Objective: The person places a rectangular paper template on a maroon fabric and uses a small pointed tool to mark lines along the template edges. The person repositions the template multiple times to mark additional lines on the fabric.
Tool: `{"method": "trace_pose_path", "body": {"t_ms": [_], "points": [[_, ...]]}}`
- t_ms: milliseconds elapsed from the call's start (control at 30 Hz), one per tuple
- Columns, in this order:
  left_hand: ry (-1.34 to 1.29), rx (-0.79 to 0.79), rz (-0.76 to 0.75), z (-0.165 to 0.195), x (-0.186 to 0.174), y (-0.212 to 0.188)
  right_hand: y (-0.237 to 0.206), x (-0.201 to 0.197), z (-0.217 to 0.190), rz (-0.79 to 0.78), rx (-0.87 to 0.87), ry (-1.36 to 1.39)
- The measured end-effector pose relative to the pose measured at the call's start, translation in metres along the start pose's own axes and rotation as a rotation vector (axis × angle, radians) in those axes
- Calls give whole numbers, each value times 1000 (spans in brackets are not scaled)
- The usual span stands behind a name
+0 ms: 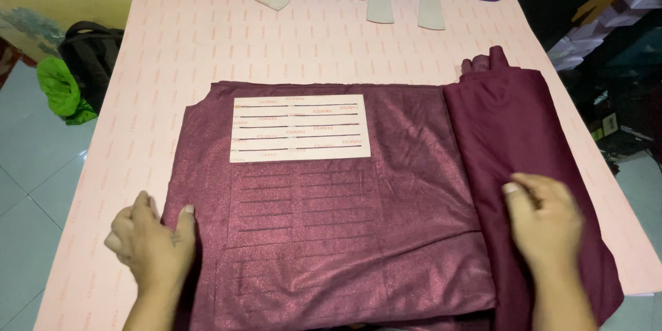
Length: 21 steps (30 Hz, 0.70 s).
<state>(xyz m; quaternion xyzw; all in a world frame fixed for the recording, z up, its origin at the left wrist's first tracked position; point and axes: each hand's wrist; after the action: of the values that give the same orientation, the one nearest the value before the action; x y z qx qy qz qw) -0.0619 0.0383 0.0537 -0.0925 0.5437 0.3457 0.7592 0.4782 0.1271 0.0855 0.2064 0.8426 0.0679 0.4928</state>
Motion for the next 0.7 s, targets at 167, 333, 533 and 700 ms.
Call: {"method": "trace_pose_path", "body": {"t_ms": [167,333,533,700], "points": [[-16,1,-81,-13,-15,-9,59,-19,68,-25,376,-433],[-4,-5,-152,-11,-13,-12,59,-13,96,-180,439,-325],[-50,6,-145,-36,-14,-26,40,-14,107,-237,459,-291],[-85,-115,-156,-83,-26,-46,10,-36,121,-355,501,-110]]}}
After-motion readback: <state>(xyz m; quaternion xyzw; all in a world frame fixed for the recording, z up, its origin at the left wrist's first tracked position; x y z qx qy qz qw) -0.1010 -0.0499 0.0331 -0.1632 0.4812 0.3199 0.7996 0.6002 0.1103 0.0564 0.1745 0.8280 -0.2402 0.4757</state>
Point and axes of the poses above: each hand's wrist, its own y-axis towards the middle knuckle, its own x-axis out of the palm, z = x × y, and after that the axes turned 3 degrees about x, right-handed
